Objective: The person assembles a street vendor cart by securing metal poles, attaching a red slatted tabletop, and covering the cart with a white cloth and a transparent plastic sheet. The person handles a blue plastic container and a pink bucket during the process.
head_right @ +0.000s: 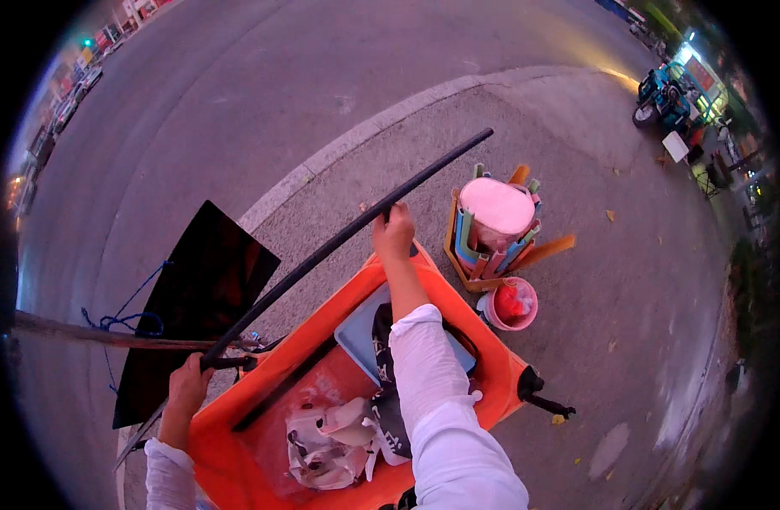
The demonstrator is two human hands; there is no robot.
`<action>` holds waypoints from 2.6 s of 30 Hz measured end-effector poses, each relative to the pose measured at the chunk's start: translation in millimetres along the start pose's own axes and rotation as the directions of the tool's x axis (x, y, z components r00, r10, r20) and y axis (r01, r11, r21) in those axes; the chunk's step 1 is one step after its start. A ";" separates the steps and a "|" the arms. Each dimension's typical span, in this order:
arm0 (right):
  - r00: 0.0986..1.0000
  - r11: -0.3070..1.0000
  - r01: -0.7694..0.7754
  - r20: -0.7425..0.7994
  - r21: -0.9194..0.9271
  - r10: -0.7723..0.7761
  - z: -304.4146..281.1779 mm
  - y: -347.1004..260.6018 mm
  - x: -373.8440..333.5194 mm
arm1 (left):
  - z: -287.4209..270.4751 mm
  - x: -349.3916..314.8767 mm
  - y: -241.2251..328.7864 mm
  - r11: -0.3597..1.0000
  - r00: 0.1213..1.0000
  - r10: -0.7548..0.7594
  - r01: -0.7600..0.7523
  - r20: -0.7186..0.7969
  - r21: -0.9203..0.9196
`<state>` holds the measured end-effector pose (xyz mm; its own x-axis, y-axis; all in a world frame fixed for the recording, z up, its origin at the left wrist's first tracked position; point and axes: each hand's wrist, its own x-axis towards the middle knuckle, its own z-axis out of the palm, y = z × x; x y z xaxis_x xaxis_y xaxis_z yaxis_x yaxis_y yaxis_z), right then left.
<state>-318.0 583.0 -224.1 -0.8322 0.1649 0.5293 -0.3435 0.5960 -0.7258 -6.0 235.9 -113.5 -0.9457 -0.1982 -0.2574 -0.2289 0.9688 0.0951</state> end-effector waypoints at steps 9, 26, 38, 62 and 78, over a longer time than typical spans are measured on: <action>0.973 0.898 0.070 0.229 -0.434 0.035 3.1 63.6 9.0 | -4.8 20.6 -11.0 0.982 0.990 0.125 -0.115 0.061 -0.148; 0.231 0.561 0.821 0.960 -0.106 -0.156 26.0 -182.2 -66.2 | 32.4 -35.9 -61.3 0.971 0.824 0.069 -0.186 -0.563 -0.152; 0.233 0.520 0.845 0.962 -0.127 -0.143 29.8 -192.3 -74.0 | 129.9 -203.9 -289.1 0.455 -0.113 -0.855 0.304 -0.506 -0.837; 0.252 0.547 0.823 0.961 -0.151 -0.115 30.4 -193.6 -73.6 | 143.4 -201.1 -333.5 0.483 0.004 -0.864 0.286 -0.504 -0.827; 0.279 0.538 0.826 0.951 -0.166 -0.135 22.1 -166.6 -67.6 | 119.7 -193.0 -256.4 0.437 -0.261 -0.791 0.393 -0.554 -0.809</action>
<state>-214.1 455.2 -148.7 -0.5993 -0.7818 -0.1721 -0.8005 0.5873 0.1196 262.8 43.5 -203.2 0.3007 -0.7965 0.5245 -0.6582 0.2247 0.7185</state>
